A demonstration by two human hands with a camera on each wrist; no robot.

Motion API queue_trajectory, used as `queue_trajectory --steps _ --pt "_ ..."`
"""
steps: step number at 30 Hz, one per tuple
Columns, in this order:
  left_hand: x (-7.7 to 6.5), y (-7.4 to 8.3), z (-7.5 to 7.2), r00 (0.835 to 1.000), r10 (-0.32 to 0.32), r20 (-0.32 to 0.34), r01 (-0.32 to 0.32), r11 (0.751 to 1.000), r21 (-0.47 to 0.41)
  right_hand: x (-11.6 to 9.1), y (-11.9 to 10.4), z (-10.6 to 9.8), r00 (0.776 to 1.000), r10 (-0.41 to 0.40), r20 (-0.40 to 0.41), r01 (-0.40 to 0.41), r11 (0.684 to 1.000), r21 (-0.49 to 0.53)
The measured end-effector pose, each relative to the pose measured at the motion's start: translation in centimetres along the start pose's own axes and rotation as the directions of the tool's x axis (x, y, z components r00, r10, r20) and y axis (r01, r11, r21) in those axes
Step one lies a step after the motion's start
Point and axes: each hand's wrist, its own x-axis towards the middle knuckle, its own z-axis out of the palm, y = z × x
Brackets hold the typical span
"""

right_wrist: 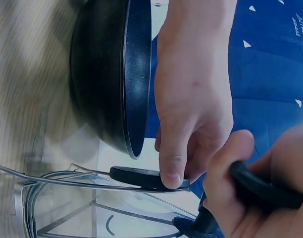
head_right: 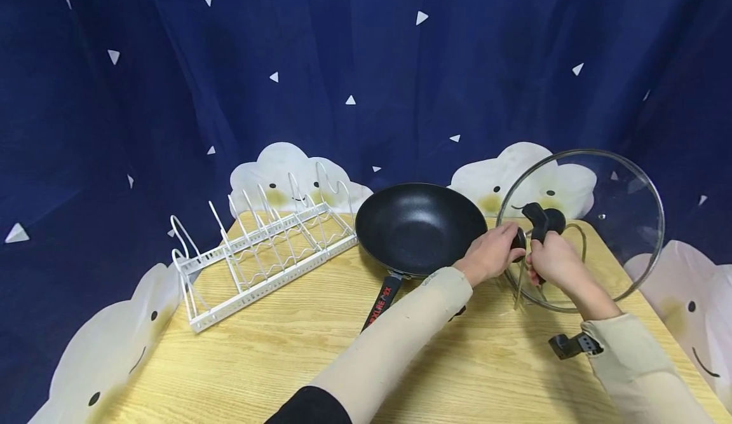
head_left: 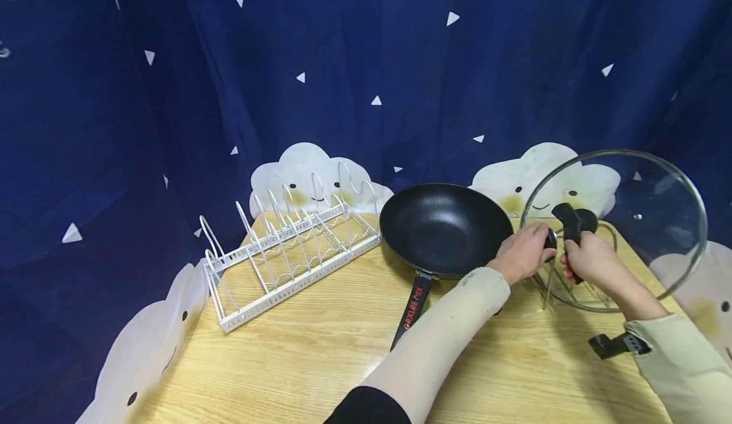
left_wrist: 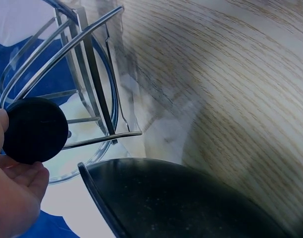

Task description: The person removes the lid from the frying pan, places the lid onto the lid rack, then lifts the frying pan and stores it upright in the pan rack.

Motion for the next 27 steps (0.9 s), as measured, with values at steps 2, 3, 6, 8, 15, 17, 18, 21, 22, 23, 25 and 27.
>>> queue_trajectory --steps 2,3,6,8,15,17,18,21,22,23,25,27 --pt "0.02 -0.01 -0.08 1.0 0.001 -0.01 -0.001 1.0 0.001 0.02 -0.07 -0.06 1.0 0.002 -0.001 -0.002 1.0 0.011" --pt "0.05 -0.02 -0.11 1.0 0.001 -0.015 -0.001 1.0 0.002 0.04 -0.11 -0.1 1.0 0.002 0.0 -0.002 1.0 0.014" --pt "0.11 -0.04 -0.19 1.0 0.007 -0.026 -0.007 1.0 0.004 0.11 -0.22 -0.15 1.0 0.011 0.023 -0.012 0.999 0.043" --pt "0.13 -0.06 -0.21 1.0 0.009 -0.03 -0.008 1.0 0.003 0.15 -0.3 -0.16 0.999 0.022 0.041 -0.025 0.998 0.064" --pt "-0.02 -0.07 -0.2 0.999 0.013 -0.037 -0.013 1.0 0.011 0.3 -0.5 -0.08 0.994 0.046 0.098 -0.064 0.979 0.194" --pt "-0.03 -0.06 -0.14 0.999 0.013 -0.033 -0.013 1.0 0.012 0.32 -0.55 -0.08 0.991 0.05 0.127 -0.078 0.97 0.232" --pt "-0.03 -0.06 -0.12 0.999 0.012 -0.03 -0.012 1.0 0.01 0.32 -0.58 -0.1 0.988 0.049 0.144 -0.084 0.965 0.249" --pt "-0.03 -0.06 -0.03 0.999 0.011 -0.033 -0.011 1.0 0.004 0.28 -0.66 -0.21 0.984 0.052 0.17 -0.098 0.955 0.281" --pt "-0.01 -0.04 0.0 0.999 0.012 -0.035 -0.012 1.0 0.003 0.25 -0.65 -0.25 0.983 0.051 0.176 -0.101 0.953 0.284" --pt "-0.02 -0.03 0.02 0.999 0.014 -0.039 -0.014 1.0 0.003 0.21 -0.64 -0.3 0.982 0.051 0.179 -0.102 0.953 0.286" --pt "-0.04 0.01 0.06 0.999 0.015 -0.04 -0.015 1.0 0.003 0.17 -0.55 -0.38 0.981 0.05 0.189 -0.105 0.951 0.291" --pt "-0.11 0.06 0.08 0.999 0.018 -0.04 -0.018 1.0 0.002 0.13 -0.42 -0.43 0.979 0.049 0.2 -0.108 0.95 0.292"
